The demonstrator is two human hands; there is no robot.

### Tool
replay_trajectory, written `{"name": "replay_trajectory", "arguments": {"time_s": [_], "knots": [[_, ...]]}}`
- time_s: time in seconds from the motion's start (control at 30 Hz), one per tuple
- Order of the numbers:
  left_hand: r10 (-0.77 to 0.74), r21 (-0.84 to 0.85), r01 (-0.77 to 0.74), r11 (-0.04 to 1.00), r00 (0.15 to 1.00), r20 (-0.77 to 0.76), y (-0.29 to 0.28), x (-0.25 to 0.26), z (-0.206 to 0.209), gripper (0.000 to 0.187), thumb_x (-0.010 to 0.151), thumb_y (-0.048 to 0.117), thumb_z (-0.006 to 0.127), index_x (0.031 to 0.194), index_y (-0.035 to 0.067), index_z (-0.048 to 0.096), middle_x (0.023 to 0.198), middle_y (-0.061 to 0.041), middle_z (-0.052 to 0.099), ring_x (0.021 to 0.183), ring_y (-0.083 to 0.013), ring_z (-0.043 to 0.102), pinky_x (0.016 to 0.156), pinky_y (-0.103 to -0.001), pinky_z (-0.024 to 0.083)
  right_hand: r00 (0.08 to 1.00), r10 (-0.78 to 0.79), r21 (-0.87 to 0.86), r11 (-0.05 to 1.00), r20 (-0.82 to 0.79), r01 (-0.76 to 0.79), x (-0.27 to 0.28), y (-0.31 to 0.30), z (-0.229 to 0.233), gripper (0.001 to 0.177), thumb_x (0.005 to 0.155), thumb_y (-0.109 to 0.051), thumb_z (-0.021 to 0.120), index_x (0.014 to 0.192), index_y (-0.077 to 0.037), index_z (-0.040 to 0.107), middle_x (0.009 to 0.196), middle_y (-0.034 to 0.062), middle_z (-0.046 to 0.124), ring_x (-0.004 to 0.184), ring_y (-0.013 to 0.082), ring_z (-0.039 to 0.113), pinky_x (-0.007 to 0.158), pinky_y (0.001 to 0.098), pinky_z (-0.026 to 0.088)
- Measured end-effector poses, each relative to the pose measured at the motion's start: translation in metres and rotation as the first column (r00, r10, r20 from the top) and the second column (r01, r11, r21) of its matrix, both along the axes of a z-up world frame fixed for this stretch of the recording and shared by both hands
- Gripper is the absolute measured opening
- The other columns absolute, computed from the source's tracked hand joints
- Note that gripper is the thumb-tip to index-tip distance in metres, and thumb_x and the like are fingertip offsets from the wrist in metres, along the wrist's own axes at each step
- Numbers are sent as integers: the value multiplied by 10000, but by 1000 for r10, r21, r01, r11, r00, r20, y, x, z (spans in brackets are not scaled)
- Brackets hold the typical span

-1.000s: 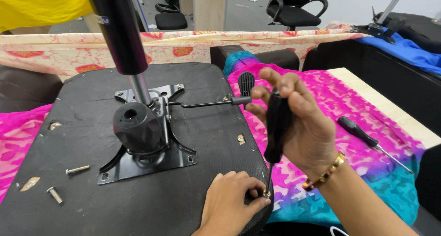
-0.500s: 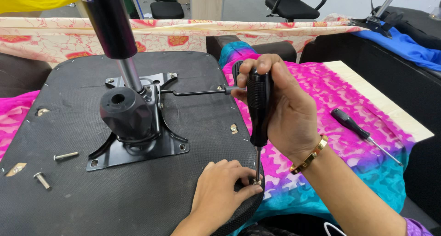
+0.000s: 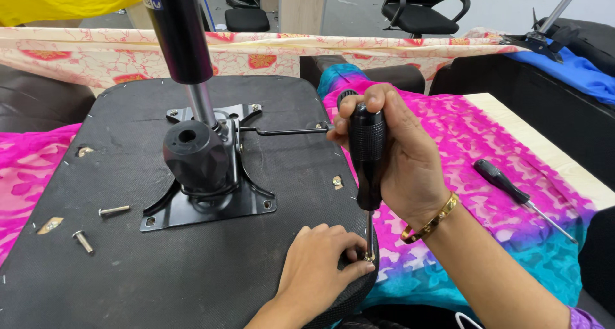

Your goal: The person uses a screwdriver to tighten screws into the underside of an office chair seat, securing the gas-lift mechanism. The person works on multiple screw holes around the central mounting plate.

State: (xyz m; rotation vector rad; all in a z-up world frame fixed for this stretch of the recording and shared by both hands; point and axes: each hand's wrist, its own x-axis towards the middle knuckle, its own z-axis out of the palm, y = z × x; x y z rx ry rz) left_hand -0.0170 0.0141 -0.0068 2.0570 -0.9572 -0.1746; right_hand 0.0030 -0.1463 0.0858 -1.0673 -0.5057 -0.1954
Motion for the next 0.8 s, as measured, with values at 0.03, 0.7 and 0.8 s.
{"name": "replay_trajectory", "arguments": {"time_s": [0.03,0.7,0.8], "knots": [[0,-7,0,1000,1000,4,0,-1,0,195,798,349,792,910,189,784,747,48,659,773,-179,582,730,-376,395,1000,9,4,1000,-1,-9,0,-1,0,221,1136,-361,537,1110,-144,569,1186,70,612,1154,197,601,1104,415,498],[-19,-32,21,999,997,71,-3,4,-20,240,798,333,822,970,175,770,774,39,654,815,-180,612,749,-378,411,997,78,-4,997,3,-78,5,2,-5,252,1071,-342,653,1072,-105,566,917,106,632,932,223,613,1150,459,437],[-50,0,50,999,998,34,-5,6,-22,307,786,388,822,1024,198,781,767,36,644,815,-171,605,756,-367,420,995,95,12,995,36,-95,8,3,-5,299,994,-316,721,1146,-118,555,971,84,632,945,206,618,1128,445,445]]}}
